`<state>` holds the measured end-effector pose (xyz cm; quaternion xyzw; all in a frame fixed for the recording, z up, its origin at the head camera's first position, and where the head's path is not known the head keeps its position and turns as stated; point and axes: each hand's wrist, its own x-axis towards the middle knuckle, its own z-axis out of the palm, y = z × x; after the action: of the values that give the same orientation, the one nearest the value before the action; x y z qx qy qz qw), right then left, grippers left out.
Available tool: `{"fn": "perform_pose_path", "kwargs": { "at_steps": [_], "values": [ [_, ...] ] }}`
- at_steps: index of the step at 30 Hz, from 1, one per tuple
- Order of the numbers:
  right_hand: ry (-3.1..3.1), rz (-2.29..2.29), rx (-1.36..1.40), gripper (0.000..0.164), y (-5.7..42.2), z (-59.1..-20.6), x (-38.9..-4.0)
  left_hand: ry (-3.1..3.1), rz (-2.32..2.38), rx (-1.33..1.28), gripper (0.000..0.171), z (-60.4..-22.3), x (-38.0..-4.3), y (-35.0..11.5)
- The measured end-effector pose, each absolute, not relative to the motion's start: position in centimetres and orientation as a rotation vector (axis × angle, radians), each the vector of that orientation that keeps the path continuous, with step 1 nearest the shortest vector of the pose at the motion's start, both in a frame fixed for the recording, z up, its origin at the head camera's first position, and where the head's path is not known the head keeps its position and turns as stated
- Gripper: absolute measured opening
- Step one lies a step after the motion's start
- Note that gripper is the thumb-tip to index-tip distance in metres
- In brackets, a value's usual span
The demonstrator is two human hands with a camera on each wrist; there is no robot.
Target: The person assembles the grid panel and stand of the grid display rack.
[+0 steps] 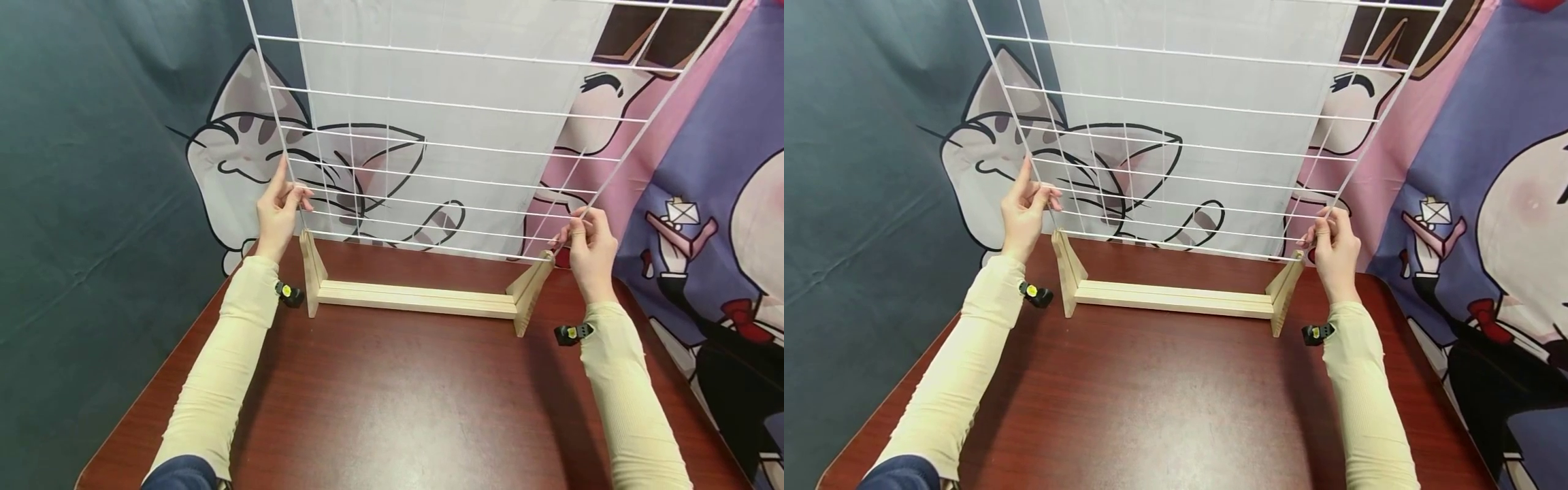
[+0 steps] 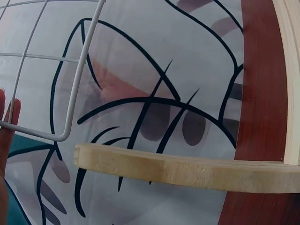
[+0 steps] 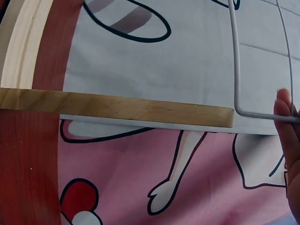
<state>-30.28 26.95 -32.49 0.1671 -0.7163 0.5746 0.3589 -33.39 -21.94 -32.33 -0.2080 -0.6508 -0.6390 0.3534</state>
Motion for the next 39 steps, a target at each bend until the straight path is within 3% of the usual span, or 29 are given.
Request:
{"fn": "perform_pose_path", "kwargs": {
  "at_steps": [13, 29, 39],
  "values": [
    [-1.864, 1.485, 0.564, 0.010, 27.1, -31.9, -30.4, -1.638, -1.676, -0.497, 0.057, -33.2, -34.3, -22.1],
    [-1.995, 1.278, 0.463, 0.020, 28.6, -34.0, -32.4, -1.698, -1.681, -0.441, 0.058, -34.6, -33.2, -21.8],
    [-2.034, 1.173, 0.464, 0.017, 28.6, -34.1, -32.6, -1.681, -1.696, -0.439, 0.058, -35.2, -33.0, -21.9]
  ]
}}
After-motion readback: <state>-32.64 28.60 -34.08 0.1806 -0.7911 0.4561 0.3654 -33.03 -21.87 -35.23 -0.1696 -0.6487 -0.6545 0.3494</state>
